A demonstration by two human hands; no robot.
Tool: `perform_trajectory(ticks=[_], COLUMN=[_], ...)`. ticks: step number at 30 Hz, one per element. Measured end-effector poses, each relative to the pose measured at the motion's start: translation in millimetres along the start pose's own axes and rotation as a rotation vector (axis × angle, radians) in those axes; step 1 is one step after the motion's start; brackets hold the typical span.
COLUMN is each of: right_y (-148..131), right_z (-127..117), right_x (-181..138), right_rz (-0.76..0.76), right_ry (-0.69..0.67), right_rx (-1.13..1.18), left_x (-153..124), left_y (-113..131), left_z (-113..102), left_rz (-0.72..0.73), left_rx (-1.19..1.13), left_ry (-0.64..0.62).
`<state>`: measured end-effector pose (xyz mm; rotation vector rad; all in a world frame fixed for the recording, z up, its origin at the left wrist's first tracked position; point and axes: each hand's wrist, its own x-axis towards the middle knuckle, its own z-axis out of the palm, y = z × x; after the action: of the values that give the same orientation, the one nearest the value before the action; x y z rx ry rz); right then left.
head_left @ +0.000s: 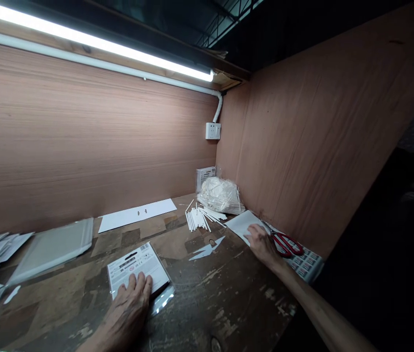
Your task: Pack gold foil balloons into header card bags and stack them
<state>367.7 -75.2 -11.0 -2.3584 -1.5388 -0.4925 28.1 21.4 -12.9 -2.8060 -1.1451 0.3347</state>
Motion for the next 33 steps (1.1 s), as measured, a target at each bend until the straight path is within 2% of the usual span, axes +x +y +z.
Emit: perform_trajectory(ticks=[4, 7, 11, 17, 22, 26, 29, 31, 33], right_y=[16.4, 17.7, 14.9, 17.4, 21.0, 14.2, 8.2, 5.6, 1.8], right_z=[16.1, 32.4, 42.5, 39.0, 37.6, 22.8, -3.7, -23.3, -39.2], right_x=[21.3, 24.7, 22.2, 26.1, 33.2, 41.1, 18.9, -20.5, -73.6], right_rz=[0.161, 0.14, 0.066, 0.067, 0.114, 0.154, 0.104, 0.054, 0.076], right_ry=[0.0, -0.044, -0.063, -0.067, -0.096, -0.145, -0.241, -0.335, -0.399], right_rx=[-0.069, -0.071, -0.07, -0.058, 0.037, 0.143, 0.262, 0.341, 0.39], left_x=[-0.7, -0.4, 1.7, 0.1, -1.0, -1.1, 0.4, 1.2, -0.4], left_y=[2.3, 1.9, -1.2, -0.4, 1.1, 1.5, -0.6, -4.8, -8.6], left_z=[-3.1, -1.2, 6.2, 0.4, -1.2, 4.2, 3.7, -1.3, -11.0], left_rz=[-0.038, -0.041, -0.035, -0.043, -0.049, -0.034, -0.035, -0.029, -0.028], left_rx=[-0.008, -0.027, -0.042, -0.054, -0.059, -0.069, -0.077, -0.101, -0.123], left_ry=[-0.042, -0.055, 0.005, -0.034, -0.009, 0.02, 0.021, -0.002, -0.003])
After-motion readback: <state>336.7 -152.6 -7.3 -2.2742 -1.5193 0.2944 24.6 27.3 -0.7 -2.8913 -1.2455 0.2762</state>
